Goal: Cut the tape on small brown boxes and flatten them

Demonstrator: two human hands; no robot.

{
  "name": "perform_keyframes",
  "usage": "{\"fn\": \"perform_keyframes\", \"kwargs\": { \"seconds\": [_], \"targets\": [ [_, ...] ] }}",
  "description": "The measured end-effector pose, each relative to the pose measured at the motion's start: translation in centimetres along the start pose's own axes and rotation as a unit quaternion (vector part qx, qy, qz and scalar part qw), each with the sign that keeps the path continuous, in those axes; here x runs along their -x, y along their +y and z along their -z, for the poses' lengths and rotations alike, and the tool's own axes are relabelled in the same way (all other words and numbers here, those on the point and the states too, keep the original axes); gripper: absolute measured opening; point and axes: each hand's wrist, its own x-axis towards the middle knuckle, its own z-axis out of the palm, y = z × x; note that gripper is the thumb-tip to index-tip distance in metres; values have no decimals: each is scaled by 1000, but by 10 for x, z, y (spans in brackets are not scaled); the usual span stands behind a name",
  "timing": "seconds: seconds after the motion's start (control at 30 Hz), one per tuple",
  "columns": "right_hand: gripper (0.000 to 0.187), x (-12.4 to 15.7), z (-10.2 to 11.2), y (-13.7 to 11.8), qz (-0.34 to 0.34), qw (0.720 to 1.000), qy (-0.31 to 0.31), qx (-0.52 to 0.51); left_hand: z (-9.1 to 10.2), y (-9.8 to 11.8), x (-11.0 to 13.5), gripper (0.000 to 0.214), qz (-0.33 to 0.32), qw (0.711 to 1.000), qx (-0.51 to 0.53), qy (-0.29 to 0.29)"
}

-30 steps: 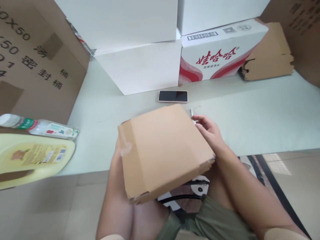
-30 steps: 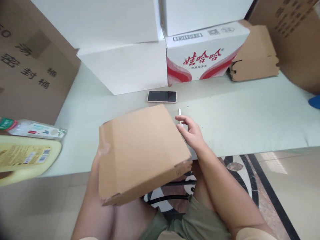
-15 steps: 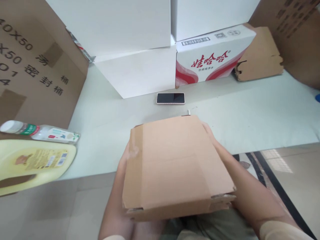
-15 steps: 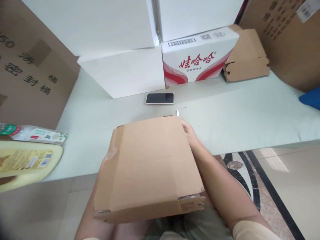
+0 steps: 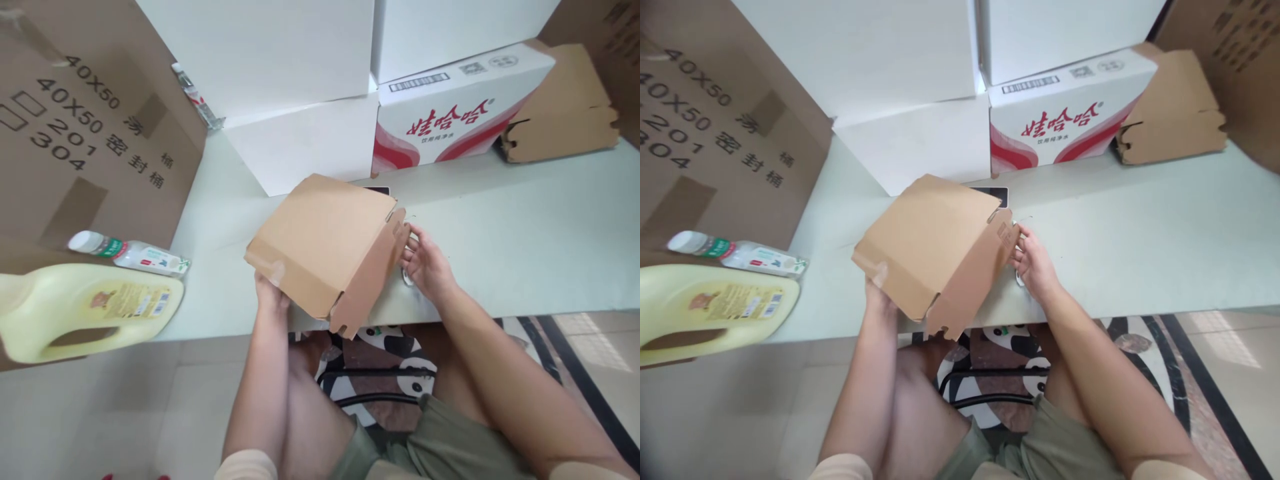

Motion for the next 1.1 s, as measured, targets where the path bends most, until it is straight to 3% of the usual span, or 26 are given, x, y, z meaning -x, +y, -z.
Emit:
{"fn": "perform_keyframes", "kwargs": {
  "seconds": [0.13, 0.23, 0.4, 0.63, 1.1],
  "targets": [
    [91, 4, -5, 0, -31, 999, -8, 15, -5, 0, 3, 45, -23, 999, 11, 27],
    [102, 5, -7, -1, -37, 999, -13, 33, -9, 1, 1, 40, -34, 997, 28, 58],
    [102, 5, -7, 6, -56, 994, -47, 84, -10, -4, -8, 38, -94, 992, 4, 80],
    [89, 4, -7, 15, -59, 989, -76, 112, -10, -11, -9, 26, -142, 985, -70, 63],
    [77, 4, 0, 14, -35, 986, -95, 135, -9, -15, -8, 28, -122, 989, -71, 45]
  ]
}}
